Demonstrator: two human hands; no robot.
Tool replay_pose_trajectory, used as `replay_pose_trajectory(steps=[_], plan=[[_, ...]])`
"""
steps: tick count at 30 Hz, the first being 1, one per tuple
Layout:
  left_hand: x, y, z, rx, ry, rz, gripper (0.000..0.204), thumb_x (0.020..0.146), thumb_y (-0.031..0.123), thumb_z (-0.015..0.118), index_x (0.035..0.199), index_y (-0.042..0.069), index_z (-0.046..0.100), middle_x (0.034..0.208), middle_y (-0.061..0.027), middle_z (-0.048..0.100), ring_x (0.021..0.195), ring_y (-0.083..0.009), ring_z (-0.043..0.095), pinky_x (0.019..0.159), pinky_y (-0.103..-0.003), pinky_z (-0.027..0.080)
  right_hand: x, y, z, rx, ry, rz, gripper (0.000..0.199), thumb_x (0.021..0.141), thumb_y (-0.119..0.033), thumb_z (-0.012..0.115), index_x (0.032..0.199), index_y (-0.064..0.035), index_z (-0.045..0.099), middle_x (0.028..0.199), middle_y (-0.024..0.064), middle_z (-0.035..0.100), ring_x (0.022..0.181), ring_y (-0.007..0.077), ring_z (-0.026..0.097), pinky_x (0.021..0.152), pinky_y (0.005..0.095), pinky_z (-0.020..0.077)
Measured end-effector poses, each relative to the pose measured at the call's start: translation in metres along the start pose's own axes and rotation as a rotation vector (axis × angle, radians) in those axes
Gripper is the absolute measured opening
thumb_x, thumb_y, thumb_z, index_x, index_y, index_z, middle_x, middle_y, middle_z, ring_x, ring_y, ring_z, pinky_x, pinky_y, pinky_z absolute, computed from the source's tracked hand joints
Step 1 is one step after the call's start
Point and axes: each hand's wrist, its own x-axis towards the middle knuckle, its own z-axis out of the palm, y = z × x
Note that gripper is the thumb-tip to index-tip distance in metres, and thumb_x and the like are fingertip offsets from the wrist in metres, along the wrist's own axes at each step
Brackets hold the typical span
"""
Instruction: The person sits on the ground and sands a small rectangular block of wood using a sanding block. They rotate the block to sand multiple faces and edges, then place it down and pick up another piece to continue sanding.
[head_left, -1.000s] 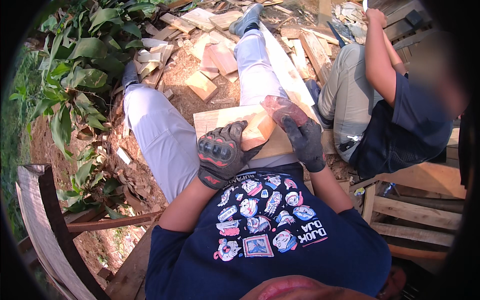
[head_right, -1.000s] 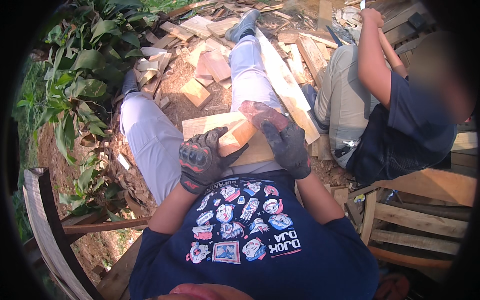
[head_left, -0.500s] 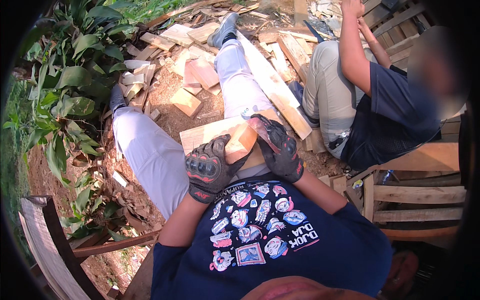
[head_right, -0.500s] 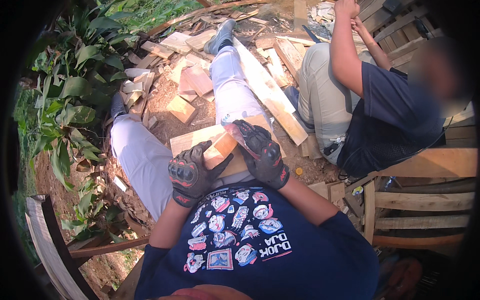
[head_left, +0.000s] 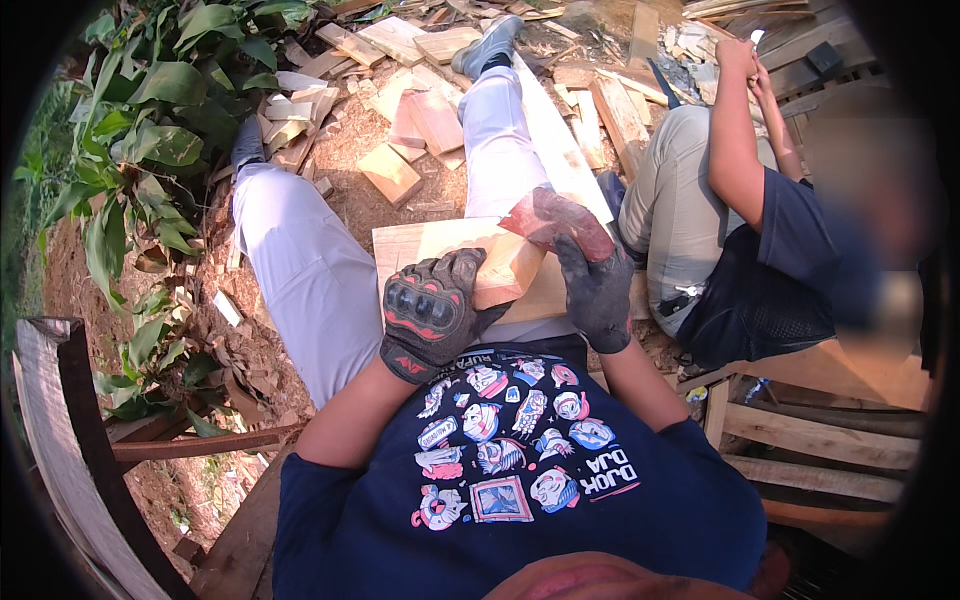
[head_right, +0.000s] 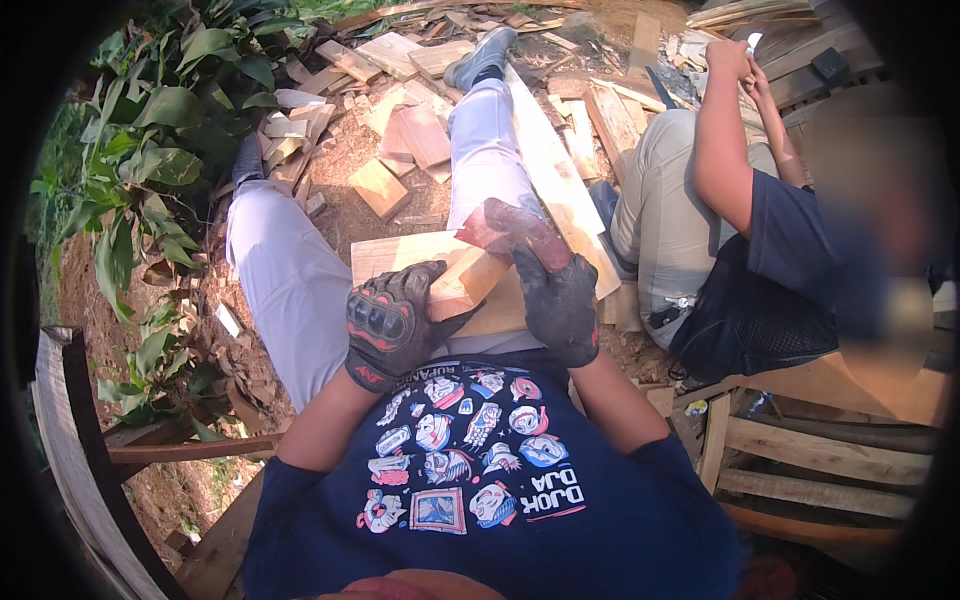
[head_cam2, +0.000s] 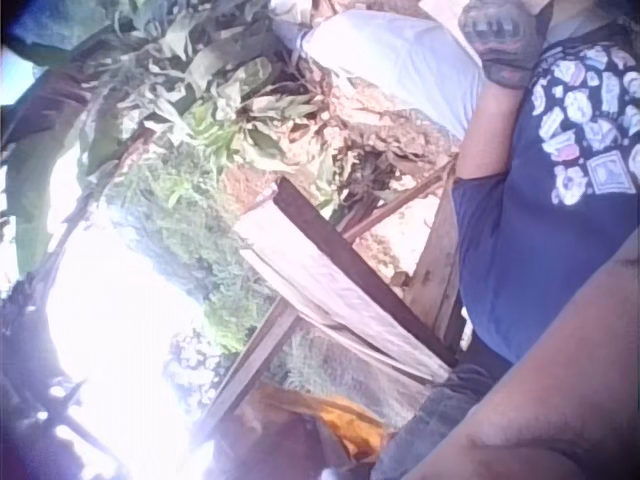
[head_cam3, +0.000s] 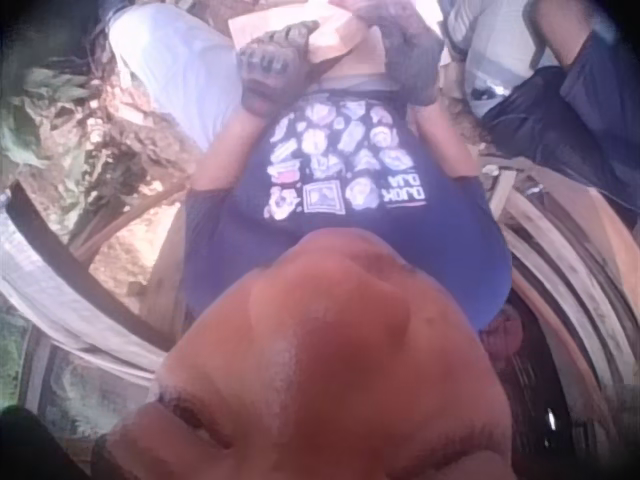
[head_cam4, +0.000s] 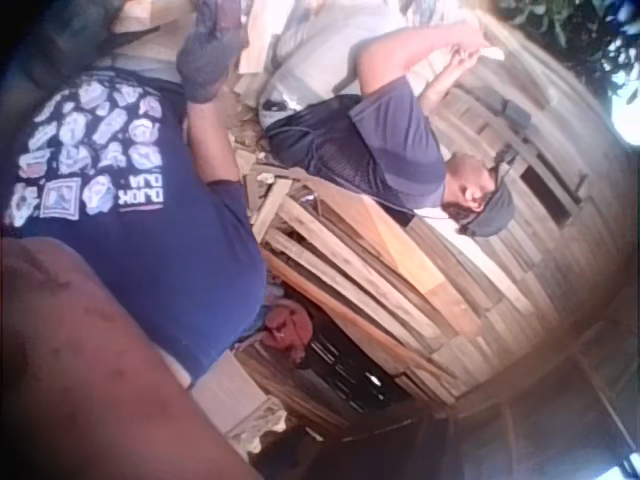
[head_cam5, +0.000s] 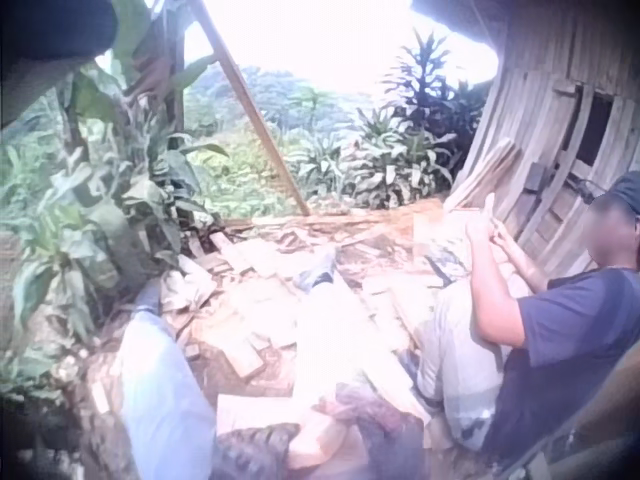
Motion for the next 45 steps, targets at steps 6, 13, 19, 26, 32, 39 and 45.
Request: replay_pose_trajectory(steps=[6,13,19,26,32,39,45], plan=[[0.001,0.005,-0.004,0.013,-0.001,-0.037,0.066,0.087,0.058,0.086,0.132,0.011,0.074,0.116,-0.0104,0.081,0.097,-0.0288,0.078,0.087,-0.048,0.057,0.013,0.059,0.0,0.007,0.266,-0.049,0.043,0.11,-0.013,0.067,0.151,0.0001,0.065,0.123,0.0187,0.081,0.113,0.0219,0.077,0.101,0.0342,0.0567],[0.003,0.004,-0.004,-0.015,-0.026,-0.025,0.064,0.088,0.06,0.082,0.128,0.01,0.076,0.113,-0.0103,0.081,0.095,-0.0287,0.078,0.083,-0.048,0.058,0.025,0.109,-0.007,-0.359,0.169,-0.018,0.03,0.109,-0.019,0.069,0.131,-0.001,0.077,0.116,0.0199,0.081,0.104,0.0331,0.075,0.091,0.044,0.0571],[-0.002,0.004,0.003,-0.006,0.029,-0.039,0.06,0.09,0.056,0.081,0.128,0.009,0.075,0.112,-0.0108,0.08,0.095,-0.0295,0.077,0.082,-0.048,0.057,0.013,0.042,0.007,-0.467,0.085,-0.211,0.029,0.111,-0.021,0.064,0.125,-0.0015,0.079,0.107,0.0253,0.079,0.097,0.0453,0.076,0.086,0.0516,0.058],[-0.002,0.004,0.002,-0.022,-0.017,0.0,0.063,0.086,0.05,0.085,0.131,0.007,0.072,0.116,-0.0145,0.079,0.095,-0.0315,0.077,0.083,-0.049,0.058,0.016,0.056,0.003,-0.644,-0.012,0.03,0.031,0.112,-0.022,0.061,0.128,-0.0005,0.076,0.11,0.0256,0.079,0.103,0.0443,0.077,0.091,0.0524,0.0586],[-0.005,0.01,-0.001,-0.029,-0.025,0.046,0.068,0.086,0.05,0.085,0.132,0.003,0.07,0.116,-0.0172,0.078,0.098,-0.0335,0.076,0.084,-0.049,0.058,0.007,0.079,-0.006,-0.739,-0.025,-0.078,0.034,0.112,-0.026,0.061,0.13,-0.0015,0.076,0.123,0.0233,0.079,0.112,0.0456,0.076,0.097,0.0511,0.0588],[-0.008,0.007,0.0,-0.038,0.019,0.042,0.064,0.088,0.047,0.084,0.131,0.002,0.07,0.117,-0.0175,0.078,0.094,-0.0337,0.076,0.083,-0.05,0.058,0.001,0.064,0.003,-0.576,0.003,-0.245,0.027,0.112,-0.019,0.061,0.129,-0.0027,0.074,0.117,0.0219,0.079,0.107,0.0431,0.076,0.093,0.0507,0.0589],[-0.003,0.009,-0.004,-0.065,-0.063,0.006,0.065,0.085,0.048,0.086,0.132,0.005,0.072,0.117,-0.0153,0.079,0.096,-0.0315,0.077,0.083,-0.049,0.058,-0.001,0.069,0.0,-0.569,-0.024,-0.308,0.033,0.104,-0.001,0.061,0.133,-0.0048,0.076,0.124,0.0179,0.081,0.117,0.0384,0.077,0.102,0.0445,0.0602]])
